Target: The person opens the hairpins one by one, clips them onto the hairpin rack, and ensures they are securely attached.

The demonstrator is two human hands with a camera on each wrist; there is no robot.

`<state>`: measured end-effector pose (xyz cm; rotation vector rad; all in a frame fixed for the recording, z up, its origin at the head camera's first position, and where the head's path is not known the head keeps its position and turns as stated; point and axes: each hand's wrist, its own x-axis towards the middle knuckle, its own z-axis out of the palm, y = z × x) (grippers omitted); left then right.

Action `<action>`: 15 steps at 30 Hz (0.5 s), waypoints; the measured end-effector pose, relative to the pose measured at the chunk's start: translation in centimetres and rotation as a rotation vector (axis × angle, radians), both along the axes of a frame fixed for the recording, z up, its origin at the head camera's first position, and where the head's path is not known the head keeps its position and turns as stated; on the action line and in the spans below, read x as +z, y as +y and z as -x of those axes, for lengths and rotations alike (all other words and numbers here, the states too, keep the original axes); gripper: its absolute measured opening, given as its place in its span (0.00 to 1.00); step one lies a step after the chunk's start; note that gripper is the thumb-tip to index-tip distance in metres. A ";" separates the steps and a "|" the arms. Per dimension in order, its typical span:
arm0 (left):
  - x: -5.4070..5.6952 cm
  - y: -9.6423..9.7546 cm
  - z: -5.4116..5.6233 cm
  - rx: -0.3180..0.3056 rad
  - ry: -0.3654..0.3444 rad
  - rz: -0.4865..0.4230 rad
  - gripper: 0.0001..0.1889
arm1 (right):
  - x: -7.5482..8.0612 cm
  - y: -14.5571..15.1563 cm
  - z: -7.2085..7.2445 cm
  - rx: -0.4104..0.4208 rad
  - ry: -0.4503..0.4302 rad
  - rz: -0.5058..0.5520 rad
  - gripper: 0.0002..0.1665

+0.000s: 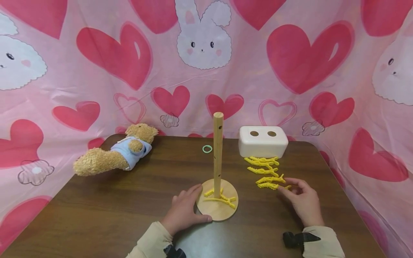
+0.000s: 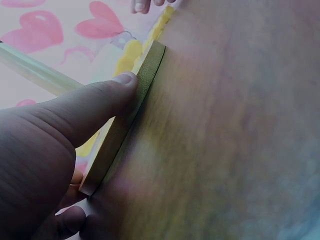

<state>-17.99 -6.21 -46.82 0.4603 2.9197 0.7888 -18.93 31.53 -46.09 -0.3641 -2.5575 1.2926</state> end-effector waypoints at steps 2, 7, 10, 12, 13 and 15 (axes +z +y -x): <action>0.0 0.0 0.0 0.001 0.000 0.000 0.58 | -0.1 0.7 0.1 0.025 -0.035 -0.027 0.35; 0.1 0.1 0.0 0.003 -0.004 0.002 0.58 | -0.4 2.1 0.2 0.119 -0.096 -0.105 0.39; 0.1 0.1 0.0 0.001 0.000 0.000 0.58 | -0.3 2.6 0.3 0.166 -0.106 -0.116 0.38; 0.1 0.1 0.0 0.000 0.004 -0.001 0.58 | -0.3 2.8 0.3 0.195 -0.121 -0.121 0.38; 0.1 0.0 0.0 -0.001 0.006 -0.003 0.58 | -0.3 2.8 0.3 0.206 -0.129 -0.120 0.37; 0.0 0.0 0.0 0.001 0.005 -0.005 0.58 | -0.3 3.0 0.4 0.227 -0.152 -0.115 0.36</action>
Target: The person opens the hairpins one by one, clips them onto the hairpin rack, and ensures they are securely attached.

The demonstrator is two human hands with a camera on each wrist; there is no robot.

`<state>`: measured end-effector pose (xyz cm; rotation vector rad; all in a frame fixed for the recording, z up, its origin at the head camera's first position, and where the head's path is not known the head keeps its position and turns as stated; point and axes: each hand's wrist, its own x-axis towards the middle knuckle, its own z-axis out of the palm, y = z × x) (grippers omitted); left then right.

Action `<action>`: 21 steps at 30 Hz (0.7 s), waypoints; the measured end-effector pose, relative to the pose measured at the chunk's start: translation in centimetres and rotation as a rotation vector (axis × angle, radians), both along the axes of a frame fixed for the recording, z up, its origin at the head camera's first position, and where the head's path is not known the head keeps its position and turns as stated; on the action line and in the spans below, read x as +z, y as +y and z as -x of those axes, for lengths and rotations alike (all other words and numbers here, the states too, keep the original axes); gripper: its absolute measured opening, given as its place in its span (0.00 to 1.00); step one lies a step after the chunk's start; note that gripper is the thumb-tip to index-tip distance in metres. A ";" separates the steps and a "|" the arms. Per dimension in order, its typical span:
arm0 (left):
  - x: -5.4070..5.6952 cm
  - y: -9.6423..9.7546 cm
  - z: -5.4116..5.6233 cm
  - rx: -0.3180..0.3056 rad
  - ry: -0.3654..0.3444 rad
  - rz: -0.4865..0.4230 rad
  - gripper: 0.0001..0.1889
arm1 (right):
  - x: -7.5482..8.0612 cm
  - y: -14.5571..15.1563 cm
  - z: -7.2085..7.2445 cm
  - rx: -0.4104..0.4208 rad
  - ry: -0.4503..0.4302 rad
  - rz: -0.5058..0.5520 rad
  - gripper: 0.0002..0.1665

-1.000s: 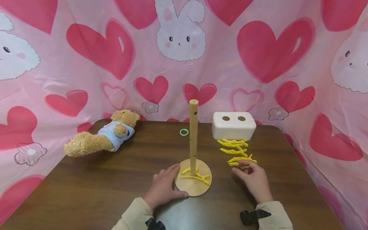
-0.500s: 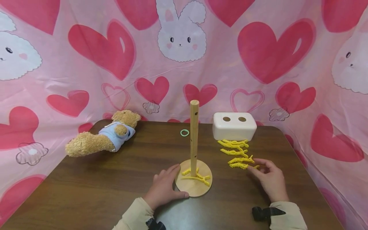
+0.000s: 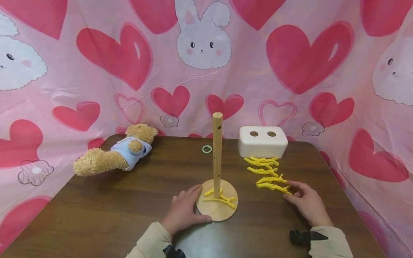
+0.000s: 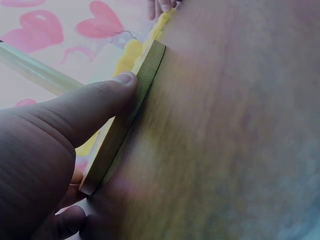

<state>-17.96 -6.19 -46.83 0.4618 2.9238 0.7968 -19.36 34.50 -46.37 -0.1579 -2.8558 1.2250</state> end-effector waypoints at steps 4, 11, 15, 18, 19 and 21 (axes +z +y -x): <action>0.0 0.0 0.0 0.002 -0.005 -0.004 0.58 | 0.2 0.4 0.1 0.034 -0.050 -0.048 0.35; 0.1 0.0 -0.1 0.000 0.000 -0.006 0.57 | 0.5 0.6 0.1 0.062 -0.090 -0.091 0.36; 0.1 0.0 -0.2 0.001 0.001 -0.006 0.57 | 0.4 0.5 0.1 0.055 -0.079 -0.082 0.36; 0.1 0.0 -0.1 0.000 0.000 -0.008 0.57 | 0.3 0.4 -0.1 0.055 -0.045 -0.074 0.37; 0.1 0.0 -0.1 -0.001 0.000 -0.008 0.58 | 0.2 0.3 -0.2 0.053 -0.031 -0.074 0.37; 0.0 0.0 -0.1 -0.002 0.001 -0.007 0.58 | 0.2 0.1 -0.4 0.050 -0.010 -0.071 0.38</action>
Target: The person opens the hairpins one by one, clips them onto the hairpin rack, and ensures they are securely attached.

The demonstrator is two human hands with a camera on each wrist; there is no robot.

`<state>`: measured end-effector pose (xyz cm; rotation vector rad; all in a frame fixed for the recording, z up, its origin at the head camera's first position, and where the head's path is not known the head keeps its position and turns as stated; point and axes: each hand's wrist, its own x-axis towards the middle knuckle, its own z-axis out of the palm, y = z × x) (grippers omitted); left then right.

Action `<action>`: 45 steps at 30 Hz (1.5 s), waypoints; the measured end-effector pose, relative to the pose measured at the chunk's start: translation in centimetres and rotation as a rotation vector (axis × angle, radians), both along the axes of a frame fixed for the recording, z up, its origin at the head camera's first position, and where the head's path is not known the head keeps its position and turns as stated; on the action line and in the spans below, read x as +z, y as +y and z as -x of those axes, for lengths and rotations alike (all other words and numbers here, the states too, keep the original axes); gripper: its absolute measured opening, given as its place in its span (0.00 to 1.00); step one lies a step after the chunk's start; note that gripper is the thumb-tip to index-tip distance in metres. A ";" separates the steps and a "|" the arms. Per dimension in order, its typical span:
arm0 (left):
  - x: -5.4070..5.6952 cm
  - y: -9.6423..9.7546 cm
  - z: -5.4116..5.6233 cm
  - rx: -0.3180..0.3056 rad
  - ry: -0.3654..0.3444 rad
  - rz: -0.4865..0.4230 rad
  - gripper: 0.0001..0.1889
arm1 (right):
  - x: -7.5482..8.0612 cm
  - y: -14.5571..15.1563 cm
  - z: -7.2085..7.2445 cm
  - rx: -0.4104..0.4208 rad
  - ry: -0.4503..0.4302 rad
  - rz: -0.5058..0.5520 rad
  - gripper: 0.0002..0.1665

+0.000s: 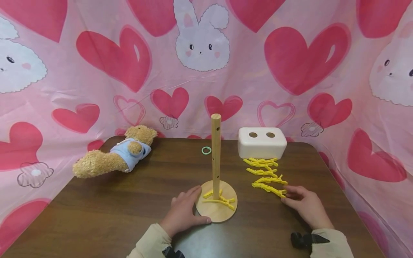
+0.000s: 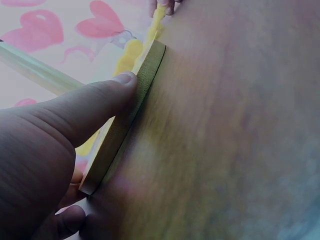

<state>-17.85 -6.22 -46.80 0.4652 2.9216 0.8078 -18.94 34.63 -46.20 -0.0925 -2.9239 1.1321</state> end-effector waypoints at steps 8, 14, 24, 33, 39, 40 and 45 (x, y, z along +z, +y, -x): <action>-0.1 0.0 0.0 -0.002 0.002 -0.003 0.58 | 0.2 -1.3 -0.7 -0.012 0.004 0.054 0.37; 0.1 0.0 0.0 -0.001 -0.007 -0.007 0.57 | -0.4 -2.5 -0.8 0.032 0.023 0.146 0.31; 0.0 0.0 0.1 0.001 -0.013 0.005 0.58 | -0.5 -4.9 -0.9 0.099 0.079 0.183 0.24; 0.0 0.0 0.1 0.001 0.002 0.007 0.57 | 0.0 -6.0 -1.2 0.133 0.107 0.208 0.21; -0.1 0.0 0.1 0.000 0.005 0.009 0.57 | 0.4 -6.9 -1.3 0.117 0.100 0.204 0.22; -0.1 0.0 0.1 -0.001 0.005 0.011 0.57 | 0.3 -7.0 -1.4 0.115 0.103 0.208 0.21; -0.1 0.0 0.1 0.000 0.000 0.015 0.57 | 0.1 -7.6 -1.5 0.143 0.132 0.240 0.20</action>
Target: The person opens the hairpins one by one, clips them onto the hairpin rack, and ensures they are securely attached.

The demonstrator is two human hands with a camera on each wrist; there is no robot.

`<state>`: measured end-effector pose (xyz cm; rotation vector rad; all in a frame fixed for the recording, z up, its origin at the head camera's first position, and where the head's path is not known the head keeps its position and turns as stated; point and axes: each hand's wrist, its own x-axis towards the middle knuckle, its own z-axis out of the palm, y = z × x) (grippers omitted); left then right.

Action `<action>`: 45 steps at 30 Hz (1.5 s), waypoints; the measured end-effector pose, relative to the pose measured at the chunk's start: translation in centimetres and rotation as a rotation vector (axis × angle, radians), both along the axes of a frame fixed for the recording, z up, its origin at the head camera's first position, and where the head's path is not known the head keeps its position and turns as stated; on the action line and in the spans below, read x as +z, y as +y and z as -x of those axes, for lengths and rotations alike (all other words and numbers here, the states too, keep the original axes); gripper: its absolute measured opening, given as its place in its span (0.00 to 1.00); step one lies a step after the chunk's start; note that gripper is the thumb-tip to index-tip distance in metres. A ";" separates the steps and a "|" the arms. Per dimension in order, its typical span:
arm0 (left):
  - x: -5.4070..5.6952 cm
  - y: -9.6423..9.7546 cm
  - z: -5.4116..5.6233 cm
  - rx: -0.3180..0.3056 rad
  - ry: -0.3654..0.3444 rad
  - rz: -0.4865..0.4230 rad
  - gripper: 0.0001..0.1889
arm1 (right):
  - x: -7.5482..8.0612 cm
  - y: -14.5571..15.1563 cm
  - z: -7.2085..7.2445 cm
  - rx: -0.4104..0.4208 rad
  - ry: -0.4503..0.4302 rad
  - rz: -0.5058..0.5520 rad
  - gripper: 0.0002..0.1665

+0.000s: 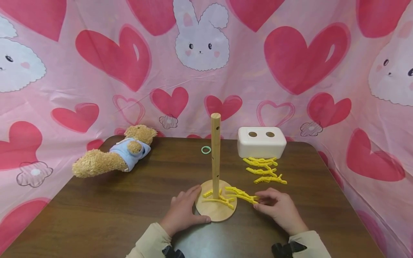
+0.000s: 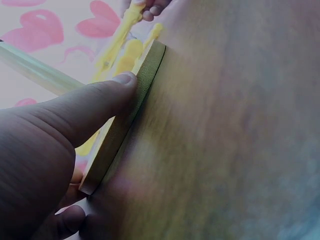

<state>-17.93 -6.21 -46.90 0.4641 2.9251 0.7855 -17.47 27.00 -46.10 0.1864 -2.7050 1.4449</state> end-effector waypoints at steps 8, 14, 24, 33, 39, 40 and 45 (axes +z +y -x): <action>0.2 0.1 0.0 -0.003 -0.004 -0.009 0.57 | 0.1 -1.3 -0.4 0.080 0.076 0.070 0.18; 0.2 0.1 0.0 -0.005 -0.002 -0.005 0.57 | 0.0 -1.8 -0.5 0.070 0.090 0.069 0.17; 0.1 0.1 0.0 -0.002 -0.014 -0.006 0.57 | 0.0 -2.3 -0.7 0.061 0.115 0.057 0.17; 0.1 0.1 -0.1 -0.006 -0.008 -0.015 0.57 | -0.3 -2.9 -0.8 0.065 0.144 0.077 0.18; 0.1 0.0 -0.1 -0.009 0.005 -0.011 0.57 | -0.3 -3.9 -0.8 0.076 0.098 0.108 0.19; 0.1 0.0 -0.1 -0.009 0.003 -0.012 0.57 | -0.3 -4.1 -0.8 0.081 0.098 0.112 0.19; 0.2 0.1 -0.1 -0.008 0.000 -0.006 0.57 | -0.3 -4.6 -0.9 0.074 0.115 0.101 0.20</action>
